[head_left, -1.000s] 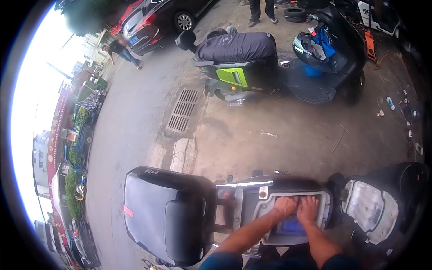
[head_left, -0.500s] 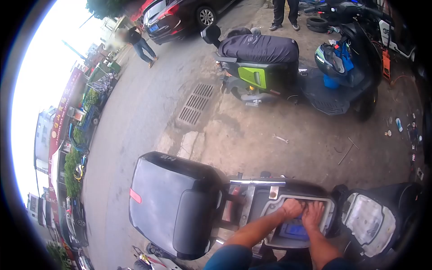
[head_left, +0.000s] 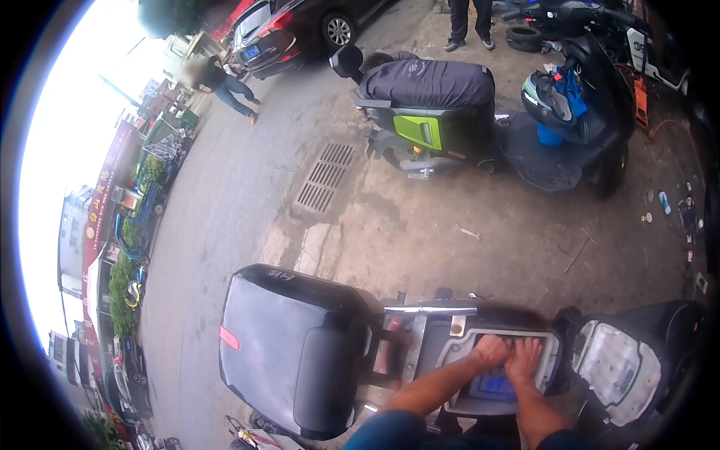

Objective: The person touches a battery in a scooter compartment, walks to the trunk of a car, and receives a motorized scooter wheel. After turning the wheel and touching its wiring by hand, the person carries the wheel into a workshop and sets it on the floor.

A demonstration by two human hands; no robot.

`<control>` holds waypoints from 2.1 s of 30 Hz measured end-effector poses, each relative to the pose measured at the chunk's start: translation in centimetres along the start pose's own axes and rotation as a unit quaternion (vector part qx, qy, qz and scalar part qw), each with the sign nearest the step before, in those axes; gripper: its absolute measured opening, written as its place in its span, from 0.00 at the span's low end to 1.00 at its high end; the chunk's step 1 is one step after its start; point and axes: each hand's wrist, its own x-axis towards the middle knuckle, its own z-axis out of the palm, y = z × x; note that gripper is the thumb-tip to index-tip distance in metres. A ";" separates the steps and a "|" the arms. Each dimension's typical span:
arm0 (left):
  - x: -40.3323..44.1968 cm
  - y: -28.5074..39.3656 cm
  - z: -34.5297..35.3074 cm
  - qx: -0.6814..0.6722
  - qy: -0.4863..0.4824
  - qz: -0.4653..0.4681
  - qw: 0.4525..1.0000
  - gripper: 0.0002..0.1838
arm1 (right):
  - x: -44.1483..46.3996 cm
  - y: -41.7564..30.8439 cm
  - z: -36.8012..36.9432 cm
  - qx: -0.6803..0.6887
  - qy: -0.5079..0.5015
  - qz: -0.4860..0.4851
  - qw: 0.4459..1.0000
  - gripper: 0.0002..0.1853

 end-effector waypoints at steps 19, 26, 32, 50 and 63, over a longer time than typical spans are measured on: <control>-0.4 -1.3 1.1 -0.058 0.049 0.020 0.997 0.14 | -0.1 0.5 0.6 -0.002 -0.045 0.006 0.999 0.14; -1.2 -0.6 -1.6 -0.012 0.034 0.022 0.999 0.13 | 0.3 0.3 -0.1 0.012 -0.039 -0.005 0.999 0.16; -0.4 0.1 1.0 0.039 0.073 -0.034 0.996 0.13 | 0.2 0.4 0.1 0.021 -0.040 0.001 0.999 0.17; -0.7 0.1 -2.9 -0.070 -0.038 -0.024 0.997 0.13 | 0.5 0.1 -0.5 0.025 -0.017 -0.011 0.999 0.13; -0.1 -0.3 -1.1 -0.045 -0.038 -0.015 0.998 0.14 | 0.1 0.8 -0.1 0.015 -0.052 0.004 0.999 0.17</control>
